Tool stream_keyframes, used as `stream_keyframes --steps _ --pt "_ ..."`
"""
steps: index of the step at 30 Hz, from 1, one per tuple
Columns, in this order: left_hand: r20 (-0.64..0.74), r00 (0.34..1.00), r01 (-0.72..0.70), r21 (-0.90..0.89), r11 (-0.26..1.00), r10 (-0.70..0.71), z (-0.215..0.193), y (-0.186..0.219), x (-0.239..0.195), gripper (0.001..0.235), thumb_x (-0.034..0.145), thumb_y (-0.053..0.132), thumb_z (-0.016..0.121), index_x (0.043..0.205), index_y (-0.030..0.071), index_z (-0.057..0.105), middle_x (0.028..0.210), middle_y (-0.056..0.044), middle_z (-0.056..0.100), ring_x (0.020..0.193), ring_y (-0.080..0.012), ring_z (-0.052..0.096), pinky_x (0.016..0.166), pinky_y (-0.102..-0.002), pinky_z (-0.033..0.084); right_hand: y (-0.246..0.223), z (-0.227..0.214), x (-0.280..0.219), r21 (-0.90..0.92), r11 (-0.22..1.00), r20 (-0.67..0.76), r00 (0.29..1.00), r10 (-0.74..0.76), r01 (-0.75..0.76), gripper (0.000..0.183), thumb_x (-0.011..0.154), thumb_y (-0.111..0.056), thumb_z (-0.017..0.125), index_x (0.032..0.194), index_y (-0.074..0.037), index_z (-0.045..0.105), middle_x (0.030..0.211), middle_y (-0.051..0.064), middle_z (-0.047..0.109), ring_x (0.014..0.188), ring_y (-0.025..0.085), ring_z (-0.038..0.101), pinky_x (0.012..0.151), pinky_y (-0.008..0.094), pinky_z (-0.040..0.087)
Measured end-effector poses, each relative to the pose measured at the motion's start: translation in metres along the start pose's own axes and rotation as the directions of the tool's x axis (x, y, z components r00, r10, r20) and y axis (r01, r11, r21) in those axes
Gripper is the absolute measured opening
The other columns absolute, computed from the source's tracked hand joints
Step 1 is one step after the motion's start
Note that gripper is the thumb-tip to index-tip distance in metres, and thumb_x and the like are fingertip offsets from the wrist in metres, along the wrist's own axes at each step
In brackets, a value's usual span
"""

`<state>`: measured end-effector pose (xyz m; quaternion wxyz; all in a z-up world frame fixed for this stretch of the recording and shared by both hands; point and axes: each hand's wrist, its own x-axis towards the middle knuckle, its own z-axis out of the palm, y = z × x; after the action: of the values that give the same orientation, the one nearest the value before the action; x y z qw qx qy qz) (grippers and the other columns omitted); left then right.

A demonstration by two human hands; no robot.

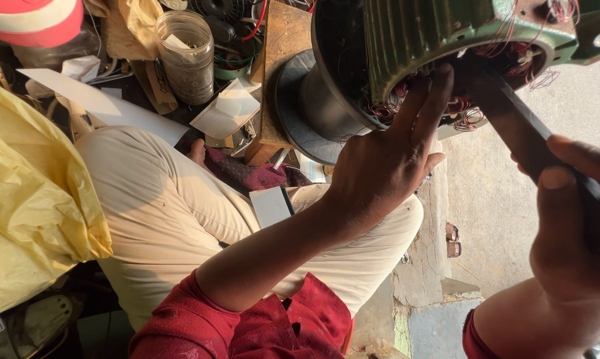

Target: The person is repairing an electric motor by manipulating copper windings inside the stator. They use a thin wooden stick to adjust the wires and a flat metal tool to press and secure them into place.

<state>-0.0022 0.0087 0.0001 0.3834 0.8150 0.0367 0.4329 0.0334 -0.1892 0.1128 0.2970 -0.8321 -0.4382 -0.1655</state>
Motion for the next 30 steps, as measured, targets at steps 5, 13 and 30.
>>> stream_keyframes --steps 5,13,30 --pt "0.024 1.000 0.020 0.024 1.000 -0.021 -0.005 0.004 0.007 0.077 0.088 0.031 0.083 0.150 0.005 0.044 0.147 -0.011 0.053 0.074 -0.0228 0.072 0.058 -0.033 0.058 0.011 -0.001 0.000 0.031 0.990 -0.008 0.990 -0.140 0.140 0.015 0.121 0.002 0.057 0.133 0.010 0.053 0.131 0.029 0.065 0.124 0.033 0.070 0.109 0.035 0.060" --pt "0.065 0.998 0.002 0.029 1.000 -0.004 -0.013 0.002 0.013 0.067 0.089 0.024 0.079 0.144 0.001 0.051 0.145 -0.014 0.053 0.067 -0.0248 0.071 0.052 -0.035 0.056 0.031 0.043 0.010 0.259 0.939 -0.185 0.966 -0.180 0.225 0.016 0.112 0.002 0.073 0.122 0.009 0.061 0.121 0.024 0.063 0.107 0.025 0.067 0.091 0.028 0.057" --pt "0.050 0.996 0.077 -0.131 0.988 -0.071 -0.020 0.006 0.018 0.069 0.088 0.029 0.078 0.144 -0.001 0.050 0.148 -0.016 0.048 0.084 -0.0334 0.074 0.062 -0.040 0.061 0.004 0.046 0.003 -0.255 0.900 -0.256 0.873 -0.415 0.353 0.017 0.114 -0.005 0.070 0.125 0.005 0.061 0.112 0.024 0.067 0.093 0.030 0.068 0.078 0.029 0.052"
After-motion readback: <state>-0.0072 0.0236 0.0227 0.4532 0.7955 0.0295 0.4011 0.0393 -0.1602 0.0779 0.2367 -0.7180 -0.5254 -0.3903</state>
